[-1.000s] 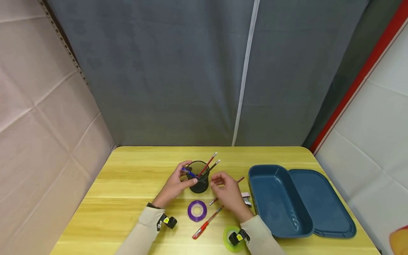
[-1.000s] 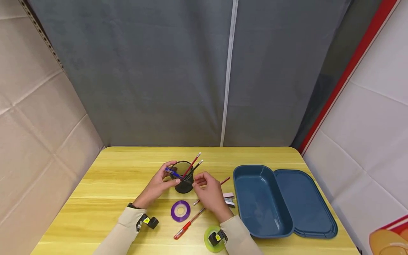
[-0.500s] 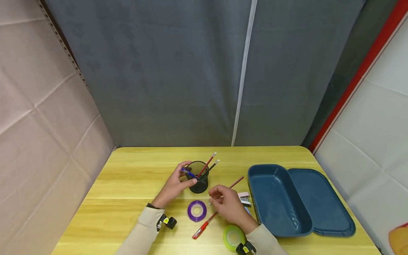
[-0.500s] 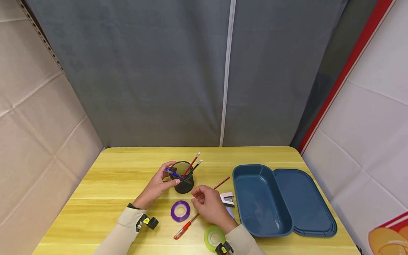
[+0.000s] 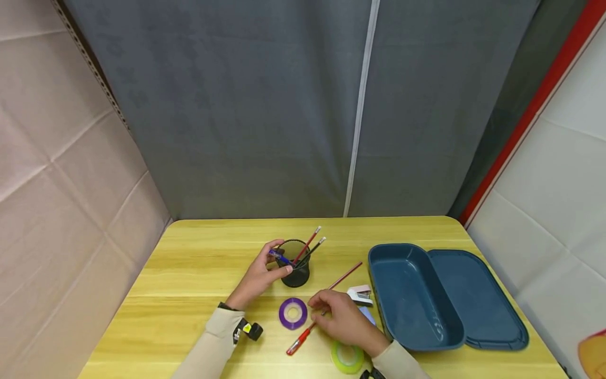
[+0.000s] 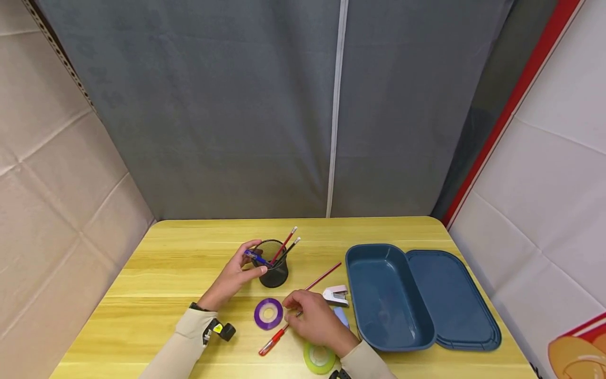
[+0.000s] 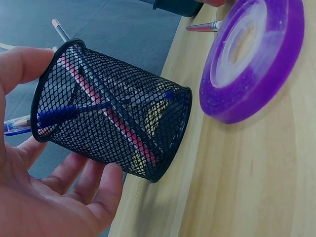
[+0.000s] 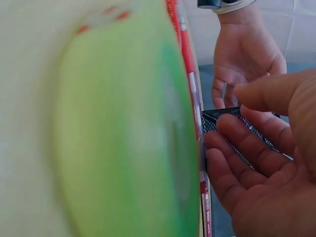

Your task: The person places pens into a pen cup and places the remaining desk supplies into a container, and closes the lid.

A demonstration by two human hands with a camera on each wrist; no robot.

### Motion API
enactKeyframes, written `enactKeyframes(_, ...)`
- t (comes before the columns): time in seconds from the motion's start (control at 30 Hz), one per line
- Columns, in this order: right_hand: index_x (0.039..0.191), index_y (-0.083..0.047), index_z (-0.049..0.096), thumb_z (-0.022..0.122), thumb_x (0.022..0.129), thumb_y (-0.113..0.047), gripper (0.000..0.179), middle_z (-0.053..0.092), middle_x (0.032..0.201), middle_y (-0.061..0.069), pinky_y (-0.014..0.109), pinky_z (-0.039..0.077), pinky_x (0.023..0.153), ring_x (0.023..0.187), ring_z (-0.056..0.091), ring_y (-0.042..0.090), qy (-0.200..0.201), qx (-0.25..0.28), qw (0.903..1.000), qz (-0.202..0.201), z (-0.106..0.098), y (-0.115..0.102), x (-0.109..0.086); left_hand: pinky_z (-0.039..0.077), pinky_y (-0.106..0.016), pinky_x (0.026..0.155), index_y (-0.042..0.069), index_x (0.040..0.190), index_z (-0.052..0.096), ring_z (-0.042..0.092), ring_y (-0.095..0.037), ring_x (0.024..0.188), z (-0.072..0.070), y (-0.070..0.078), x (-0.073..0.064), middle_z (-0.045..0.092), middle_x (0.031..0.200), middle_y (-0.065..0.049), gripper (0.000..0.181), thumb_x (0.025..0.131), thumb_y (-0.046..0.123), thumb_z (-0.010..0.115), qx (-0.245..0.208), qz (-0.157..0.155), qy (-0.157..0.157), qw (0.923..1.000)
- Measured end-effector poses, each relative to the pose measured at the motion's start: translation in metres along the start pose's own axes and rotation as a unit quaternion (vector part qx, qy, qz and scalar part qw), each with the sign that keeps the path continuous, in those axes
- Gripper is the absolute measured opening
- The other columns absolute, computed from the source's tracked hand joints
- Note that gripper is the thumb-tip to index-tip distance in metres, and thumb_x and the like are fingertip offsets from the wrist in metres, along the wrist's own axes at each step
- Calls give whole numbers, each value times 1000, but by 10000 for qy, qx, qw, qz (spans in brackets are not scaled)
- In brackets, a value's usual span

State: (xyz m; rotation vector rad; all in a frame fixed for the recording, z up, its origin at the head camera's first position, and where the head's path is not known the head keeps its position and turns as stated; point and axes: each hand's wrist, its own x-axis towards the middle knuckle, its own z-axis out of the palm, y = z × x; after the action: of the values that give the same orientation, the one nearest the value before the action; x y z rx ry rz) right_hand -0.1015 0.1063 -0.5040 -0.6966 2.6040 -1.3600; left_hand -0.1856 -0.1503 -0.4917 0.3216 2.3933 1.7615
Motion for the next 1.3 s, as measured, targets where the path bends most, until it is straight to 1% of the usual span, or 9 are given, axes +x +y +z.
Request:
enactKeyframes(0.23, 108, -13, 76, 82, 91, -10, 18, 76, 109, 0, 27, 60, 83, 95, 70, 8, -384, -280, 9988, -133, -3, 2, -3, 50, -36, 90, 30, 159, 42, 52, -39, 135, 0, -1, 1, 55, 147, -23, 76, 94, 26, 82, -85, -50, -19, 9999)
enactKeyframes(0.37, 104, -15, 77, 87, 86, -10, 22, 76, 104, -5, 24, 59, 81, 91, 69, 4, -465, -585, 9966, -359, -3, 2, -4, 50, -36, 88, 31, 158, 43, 53, -39, 134, 0, -4, 1, 54, 147, -23, 77, 93, 27, 83, -94, -77, -23, 9999)
enactKeyframes(0.43, 102, -17, 77, 89, 84, -12, 23, 75, 101, -8, 23, 57, 80, 89, 67, 2, -478, -759, 9950, -443, -2, 2, -5, 50, -36, 88, 29, 159, 43, 53, -39, 135, 0, -4, 1, 54, 147, -23, 77, 93, 26, 83, -97, -69, -19, 9999)
enactKeyframes(0.57, 100, -19, 78, 92, 82, -17, 23, 75, 98, -11, 22, 54, 80, 88, 65, 0, -508, -1027, 9923, -468, -1, 3, -4, 50, -37, 91, 27, 160, 42, 52, -39, 136, 1, -5, 1, 54, 148, -22, 79, 93, 28, 83, -57, -80, -1, 10000)
enactKeyframes(0.73, 99, -18, 79, 91, 83, -17, 21, 73, 95, -11, 19, 52, 76, 84, 62, -2, -601, -907, 9936, -300, 1, 3, -3, 51, -39, 91, 30, 159, 42, 52, -40, 137, 1, -5, 1, 55, 148, -22, 78, 93, 30, 83, -14, -71, 9, 10000)
enactKeyframes(0.9, 98, -17, 81, 89, 85, -15, 15, 70, 89, -12, 16, 51, 72, 79, 58, -4, -794, -753, 9936, -285, 3, 3, -2, 52, -50, 100, 34, 158, 43, 50, -42, 139, 0, -4, -1, 54, 151, -20, 76, 93, 35, 82, 106, -47, 34, 9999)
enactKeyframes(1.03, 96, -19, 83, 86, 88, -15, 10, 66, 85, -16, 16, 49, 70, 76, 54, -6, -1032, -830, 9906, -350, 2, 2, -1, 50, -56, 104, 35, 158, 43, 50, -42, 140, 0, -3, -2, 53, 152, -19, 76, 93, 36, 82, 129, -63, 47, 9999)
enactKeyframes(1.17, 96, -23, 83, 83, 91, -16, 9, 63, 85, -19, 16, 48, 72, 77, 52, -7, -1241, -1004, 9864, -391, 1, 1, 0, 52, -50, 100, 35, 157, 43, 51, -41, 138, 0, -5, -1, 54, 150, -20, 75, 93, 35, 82, 81, -69, 23, 9999)
enactKeyframes(1.3, 95, -24, 82, 82, 92, -15, 9, 63, 87, -19, 17, 48, 73, 78, 52, -6, -1312, -1071, 9847, -409, 0, 1, 1, 52, -41, 94, 34, 157, 44, 52, -39, 136, 0, -6, 2, 55, 148, -21, 75, 93, 31, 83, -27, -69, 13, 10000)
